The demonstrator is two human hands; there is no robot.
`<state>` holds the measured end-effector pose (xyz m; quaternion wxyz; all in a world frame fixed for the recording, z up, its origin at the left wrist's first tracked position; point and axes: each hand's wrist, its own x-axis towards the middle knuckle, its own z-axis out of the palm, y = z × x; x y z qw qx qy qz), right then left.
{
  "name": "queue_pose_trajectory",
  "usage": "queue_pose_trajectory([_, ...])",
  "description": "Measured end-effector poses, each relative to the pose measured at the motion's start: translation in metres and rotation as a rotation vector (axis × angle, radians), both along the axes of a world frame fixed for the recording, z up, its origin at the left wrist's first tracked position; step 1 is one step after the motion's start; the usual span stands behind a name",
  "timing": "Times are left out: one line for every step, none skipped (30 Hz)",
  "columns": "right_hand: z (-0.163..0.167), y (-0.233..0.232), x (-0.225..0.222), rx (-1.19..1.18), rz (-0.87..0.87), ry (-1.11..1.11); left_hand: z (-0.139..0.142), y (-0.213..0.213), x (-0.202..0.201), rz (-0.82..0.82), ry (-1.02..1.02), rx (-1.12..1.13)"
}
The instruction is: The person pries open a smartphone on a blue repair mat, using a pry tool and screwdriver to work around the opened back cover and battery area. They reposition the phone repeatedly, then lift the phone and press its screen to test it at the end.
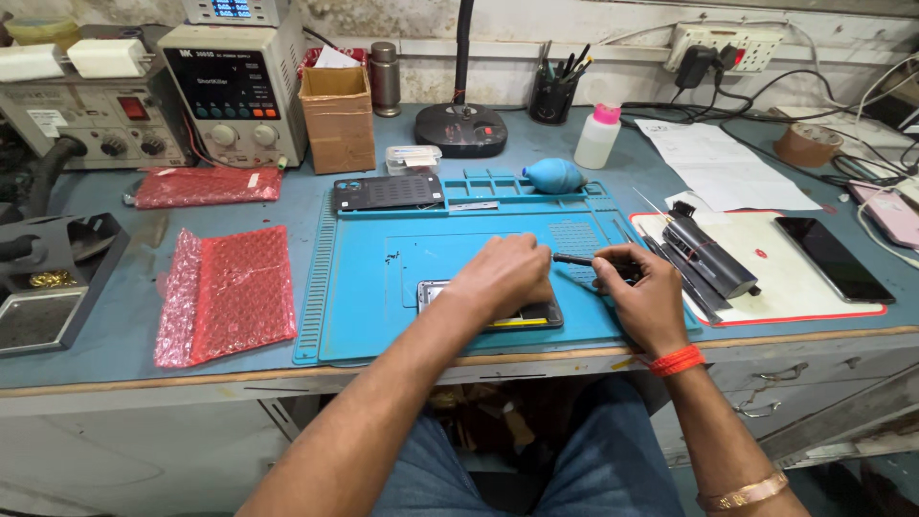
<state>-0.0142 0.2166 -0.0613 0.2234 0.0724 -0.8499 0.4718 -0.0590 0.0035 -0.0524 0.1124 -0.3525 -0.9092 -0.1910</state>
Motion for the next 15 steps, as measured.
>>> queue_pose_trajectory([0.000, 0.000, -0.001, 0.001, -0.001, -0.003, 0.001, -0.009, -0.004, 0.009, -0.008, 0.033])
queue_pose_trajectory([-0.001, 0.000, -0.002, 0.000, -0.001, -0.006, 0.002, -0.022, -0.009, 0.018, -0.015, 0.064])
queue_pose_trajectory([-0.002, -0.001, -0.003, -0.001, -0.003, -0.008, 0.003, -0.036, -0.015, 0.026, -0.022, 0.095])
queue_pose_trajectory([-0.002, -0.001, -0.004, -0.001, -0.003, -0.008, 0.004, -0.051, -0.021, 0.076, -0.003, 0.108])
queue_pose_trajectory([-0.003, -0.002, -0.004, -0.001, -0.002, -0.008, 0.004, -0.067, -0.026, 0.127, 0.015, 0.122])
queue_pose_trajectory([-0.003, -0.003, -0.004, -0.001, -0.003, -0.006, 0.003, -0.086, -0.030, 0.183, -0.002, 0.093])
queue_pose_trajectory([-0.003, -0.004, -0.004, -0.005, -0.007, -0.010, 0.003, -0.105, -0.033, 0.238, -0.016, 0.065])
queue_pose_trajectory([-0.003, -0.004, -0.004, -0.009, -0.010, -0.014, 0.000, -0.122, -0.033, 0.270, -0.007, 0.058])
queue_pose_trajectory([-0.002, -0.005, -0.003, -0.014, -0.014, -0.016, -0.002, -0.137, -0.033, 0.303, 0.004, 0.050])
queue_pose_trajectory([-0.002, -0.006, -0.003, -0.014, -0.015, -0.018, -0.005, -0.149, -0.031, 0.314, 0.017, 0.034])
queue_pose_trajectory([-0.001, -0.006, -0.002, -0.014, -0.016, -0.021, -0.008, -0.159, -0.030, 0.325, 0.029, 0.019])
queue_pose_trajectory([-0.001, -0.007, -0.002, -0.013, -0.017, -0.022, -0.009, -0.167, -0.029, 0.337, 0.042, 0.004])
queue_pose_trajectory([0.000, -0.007, -0.001, -0.005, -0.020, -0.016, -0.011, -0.173, -0.028, 0.345, 0.028, -0.002])
queue_pose_trajectory([0.000, -0.007, -0.001, 0.003, -0.023, -0.010, -0.012, -0.178, -0.028, 0.353, 0.013, -0.008])
queue_pose_trajectory([0.001, -0.007, -0.001, 0.012, -0.028, -0.005, -0.012, -0.180, -0.028, 0.359, -0.002, -0.012])
